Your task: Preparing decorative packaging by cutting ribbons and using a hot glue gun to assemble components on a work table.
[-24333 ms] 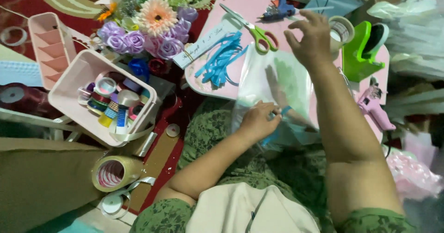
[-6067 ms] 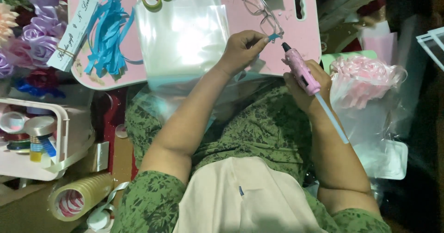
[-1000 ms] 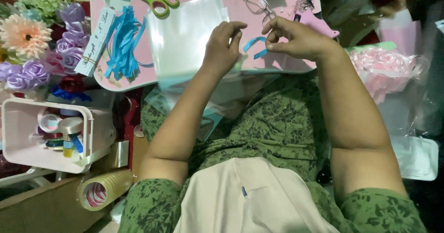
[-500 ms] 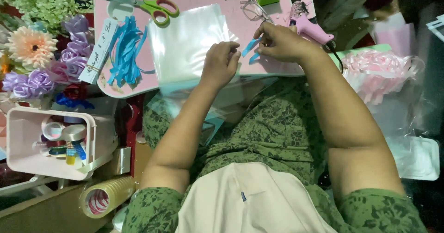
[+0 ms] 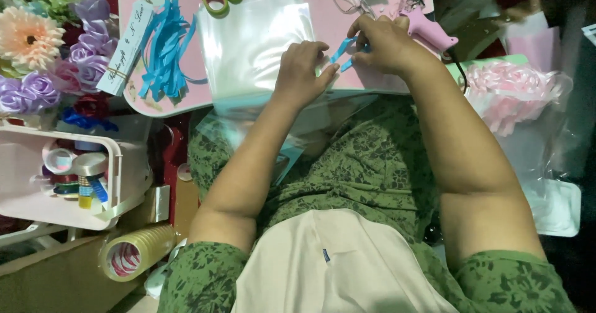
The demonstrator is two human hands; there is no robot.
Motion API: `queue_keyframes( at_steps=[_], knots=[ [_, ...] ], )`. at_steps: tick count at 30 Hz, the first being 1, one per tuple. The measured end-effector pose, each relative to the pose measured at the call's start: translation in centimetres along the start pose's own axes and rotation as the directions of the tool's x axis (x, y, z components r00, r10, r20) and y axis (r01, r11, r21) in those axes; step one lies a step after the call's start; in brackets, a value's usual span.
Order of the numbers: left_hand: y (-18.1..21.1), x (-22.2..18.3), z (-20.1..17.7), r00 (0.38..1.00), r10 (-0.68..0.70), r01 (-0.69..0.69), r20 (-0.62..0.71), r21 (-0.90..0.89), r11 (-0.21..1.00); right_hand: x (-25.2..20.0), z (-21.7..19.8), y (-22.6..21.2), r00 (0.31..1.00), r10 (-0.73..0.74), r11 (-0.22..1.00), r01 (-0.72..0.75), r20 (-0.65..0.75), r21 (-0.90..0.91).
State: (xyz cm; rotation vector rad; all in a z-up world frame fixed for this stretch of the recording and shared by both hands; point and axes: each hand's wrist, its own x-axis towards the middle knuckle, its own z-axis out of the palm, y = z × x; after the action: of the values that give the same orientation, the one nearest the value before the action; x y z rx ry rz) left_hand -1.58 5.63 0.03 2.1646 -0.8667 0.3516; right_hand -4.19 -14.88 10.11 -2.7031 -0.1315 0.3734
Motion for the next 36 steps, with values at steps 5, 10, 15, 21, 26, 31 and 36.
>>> queue_keyframes(
  at_steps=[5, 10, 15, 21, 26, 31, 36],
  knots=[
    [0.3, 0.1, -0.1, 0.999, -0.032, 0.032, 0.029, 0.007, 0.999, -0.1, 0.5, 0.1, 0.999, 0.007, 1.000, -0.007, -0.034, 0.015],
    [0.3, 0.0, -0.2, 1.000, -0.018, 0.017, 0.012, 0.017, 1.000, 0.1, 1.5, 1.0, 0.997, -0.023, 1.000, 0.022, -0.072, -0.010],
    [0.3, -0.1, -0.2, 1.000, 0.009, -0.009, -0.007, 0.002, 1.000, -0.7, 3.3, 3.1, 0.805, -0.394, 0.919, 0.339, -0.443, -0.201],
    [0.3, -0.1, -0.1, 1.000, -0.022, 0.022, 0.004, 0.003, 1.000, -3.2, 6.5, 3.1, 0.700, -0.454, 0.887, 0.294, -0.551, -0.357],
    [-0.1, -0.2, 0.4, 0.999, 0.014, -0.014, -0.049, 0.008, 1.000, -3.7, 8.9, 2.3, 0.708, -0.447, 0.879, 0.233, -0.546, -0.416],
    [-0.2, -0.2, 0.5, 0.999, 0.020, -0.019, -0.048, 0.021, 1.000, -3.9, 9.5, 0.8, 0.656, -0.447, 0.880, 0.200, -0.608, -0.432],
    [-0.3, -0.2, 0.6, 0.998, 0.021, -0.020, -0.063, 0.011, 1.000, -3.4, 9.6, 1.1, 0.645, -0.502, 0.829, 0.169, -0.576, -0.534]
  ],
)
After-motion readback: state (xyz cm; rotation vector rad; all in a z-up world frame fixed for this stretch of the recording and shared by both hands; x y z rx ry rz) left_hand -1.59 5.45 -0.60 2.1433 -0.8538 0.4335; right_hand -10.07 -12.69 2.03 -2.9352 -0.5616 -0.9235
